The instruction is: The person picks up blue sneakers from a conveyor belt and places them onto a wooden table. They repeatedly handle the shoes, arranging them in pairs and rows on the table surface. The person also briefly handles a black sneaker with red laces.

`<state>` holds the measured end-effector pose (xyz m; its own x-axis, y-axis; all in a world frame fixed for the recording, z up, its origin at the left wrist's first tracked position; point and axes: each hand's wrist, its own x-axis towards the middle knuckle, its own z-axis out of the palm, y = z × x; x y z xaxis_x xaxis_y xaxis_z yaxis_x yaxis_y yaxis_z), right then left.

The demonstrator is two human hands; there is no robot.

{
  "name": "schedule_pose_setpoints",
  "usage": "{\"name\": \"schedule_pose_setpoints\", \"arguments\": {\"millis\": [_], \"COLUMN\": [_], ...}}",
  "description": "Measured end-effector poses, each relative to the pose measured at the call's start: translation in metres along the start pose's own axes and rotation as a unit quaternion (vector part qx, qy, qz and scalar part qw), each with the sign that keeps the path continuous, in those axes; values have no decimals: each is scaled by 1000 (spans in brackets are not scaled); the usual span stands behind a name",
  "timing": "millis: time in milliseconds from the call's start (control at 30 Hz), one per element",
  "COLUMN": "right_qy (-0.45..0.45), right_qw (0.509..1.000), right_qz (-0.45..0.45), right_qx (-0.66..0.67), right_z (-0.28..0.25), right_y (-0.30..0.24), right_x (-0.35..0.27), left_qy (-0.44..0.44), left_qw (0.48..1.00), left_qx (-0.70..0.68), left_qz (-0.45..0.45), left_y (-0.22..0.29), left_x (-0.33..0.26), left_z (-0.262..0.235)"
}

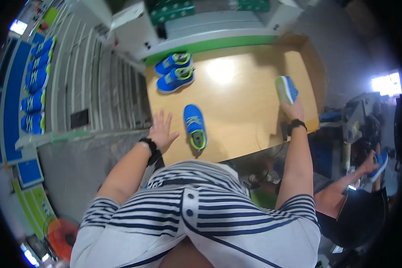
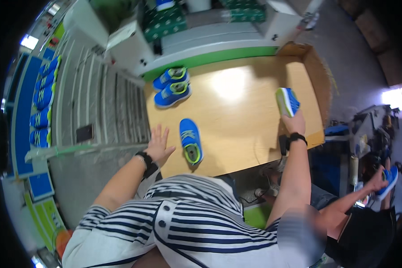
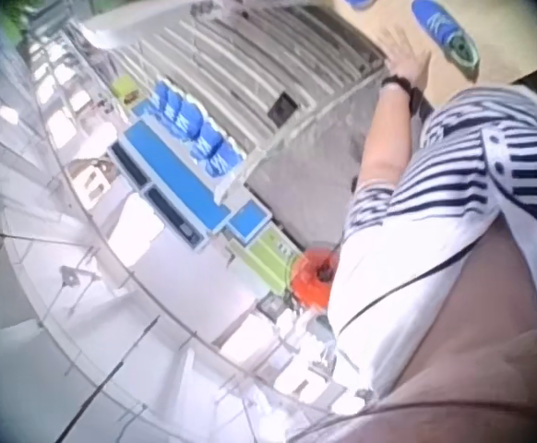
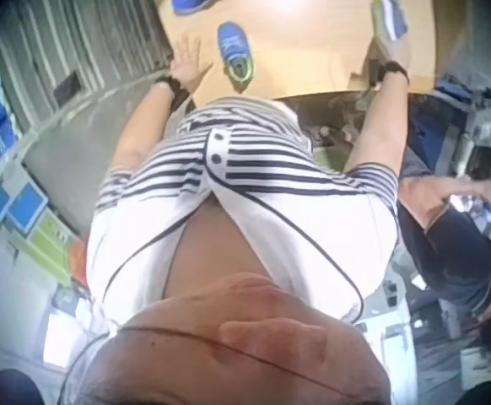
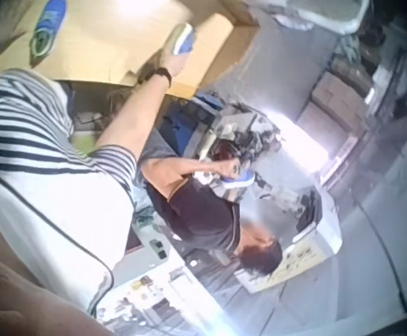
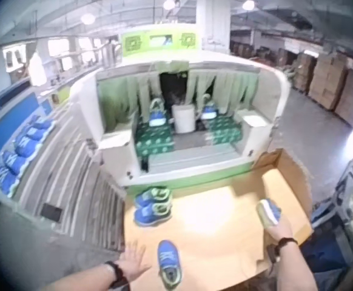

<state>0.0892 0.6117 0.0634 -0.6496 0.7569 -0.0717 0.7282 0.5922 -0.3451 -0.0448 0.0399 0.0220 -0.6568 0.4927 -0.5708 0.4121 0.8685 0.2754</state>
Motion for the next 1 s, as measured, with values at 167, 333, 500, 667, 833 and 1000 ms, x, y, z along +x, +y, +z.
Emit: {"name": "schedule_pose_setpoints", "arguments": {"millis": [167,333,500,667,833,1000], "right_qy": [-62,-97,-179,-351,-414,-390], "right_qw": [971,906,844,835,797,798], "right_qz": [-122,-346,-409,-385,-380,-403], "right_qx": [195,222,298,176,222,220], "right_z": [21,34,24,97,64,48], "right_y": [-47,-137,-253,-219,-232,-192], "right_x": [-78,-137,-175,-211,-190,-169], "left_qy": [-62,-131,-42,174,406,516], "left_qw": [998,867,684,740,813,799], "left_qx": [20,-477,-713,-639,-377,-196], "left_qz": [-24,65,149,114,179,238], "left_y": [13,9,83,78,78,82], "left_x": [-10,-5,-59,-73,-59,-25], "left_z": [-28,-104,-150,-148,-157,-192]}}
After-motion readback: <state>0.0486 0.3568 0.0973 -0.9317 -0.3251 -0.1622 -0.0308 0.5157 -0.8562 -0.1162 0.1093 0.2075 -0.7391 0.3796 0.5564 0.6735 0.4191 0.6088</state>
